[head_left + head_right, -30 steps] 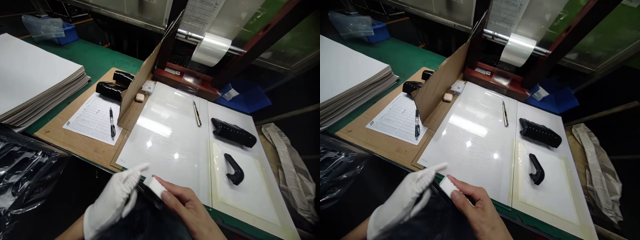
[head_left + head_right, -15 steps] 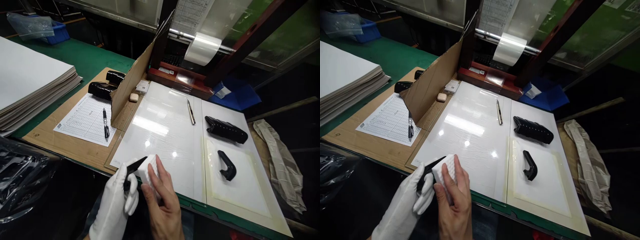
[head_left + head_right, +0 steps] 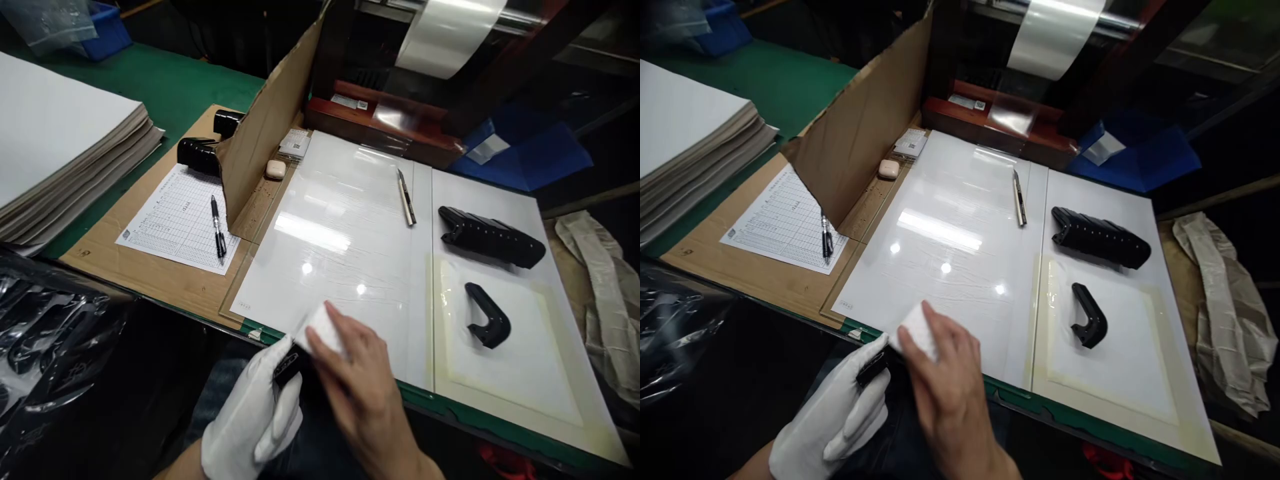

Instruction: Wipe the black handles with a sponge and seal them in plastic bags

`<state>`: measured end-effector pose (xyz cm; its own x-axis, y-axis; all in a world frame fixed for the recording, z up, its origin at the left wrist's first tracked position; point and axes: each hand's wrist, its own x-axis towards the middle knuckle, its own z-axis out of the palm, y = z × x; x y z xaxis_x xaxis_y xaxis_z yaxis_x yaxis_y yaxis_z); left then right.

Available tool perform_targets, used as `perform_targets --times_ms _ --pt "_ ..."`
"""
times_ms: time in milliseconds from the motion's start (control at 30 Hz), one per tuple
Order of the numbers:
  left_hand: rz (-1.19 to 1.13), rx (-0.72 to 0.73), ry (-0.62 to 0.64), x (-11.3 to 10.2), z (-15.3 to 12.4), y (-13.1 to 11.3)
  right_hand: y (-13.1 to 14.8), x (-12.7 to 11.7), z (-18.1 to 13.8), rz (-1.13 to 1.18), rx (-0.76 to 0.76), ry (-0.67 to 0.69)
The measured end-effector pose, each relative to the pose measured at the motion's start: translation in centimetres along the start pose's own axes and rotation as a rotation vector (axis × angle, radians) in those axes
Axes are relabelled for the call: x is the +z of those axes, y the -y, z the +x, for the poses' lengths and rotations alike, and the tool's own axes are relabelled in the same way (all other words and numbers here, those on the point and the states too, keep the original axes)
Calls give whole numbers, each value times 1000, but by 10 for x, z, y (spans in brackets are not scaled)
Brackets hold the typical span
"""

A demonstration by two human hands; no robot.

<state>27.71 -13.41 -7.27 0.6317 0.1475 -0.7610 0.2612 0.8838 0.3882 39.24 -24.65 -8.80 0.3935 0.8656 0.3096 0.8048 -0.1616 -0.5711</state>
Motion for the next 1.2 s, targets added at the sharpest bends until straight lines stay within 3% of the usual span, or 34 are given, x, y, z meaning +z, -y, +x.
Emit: perform_targets --times_ms 67,200,300,433,533,667,733,833,900,1000,1067,1133,1200 --pt "-5 0 2 -3 -1 1 0 -1 0 -7 68 -18" --pt "1 3 29 -6 -3 0 0 -4 2 52 16 6" --pt "1 3 -4 -6 -4 0 -3 -4 2 62 115 -15" --pt "-2 -11 -34 -7 -5 0 -5 -6 2 76 39 14" --pt "5 -34 -51 -8 -4 -1 -5 -7 1 65 129 -5" --pt "19 -61 -80 -21 1 5 -6 -15 1 164 102 77" --pt "82 -31 -109 -31 1 9 -10 -25 2 328 264 130" --pt "208 67 -123 -41 -6 8 -16 -46 7 783 626 222" --pt "327 150 -78 -41 -11 1 -14 -57 11 1050 704 255" --pt "573 253 35 -26 -15 -16 -2 -60 15 1052 589 98" --pt "757 340 84 -14 -15 -27 6 -52 16 858 312 5" --pt "873 428 83 -7 -12 -33 9 -40 15 623 -48 -6" --pt "913 496 52 -7 -9 -34 8 -29 13 460 -195 5"
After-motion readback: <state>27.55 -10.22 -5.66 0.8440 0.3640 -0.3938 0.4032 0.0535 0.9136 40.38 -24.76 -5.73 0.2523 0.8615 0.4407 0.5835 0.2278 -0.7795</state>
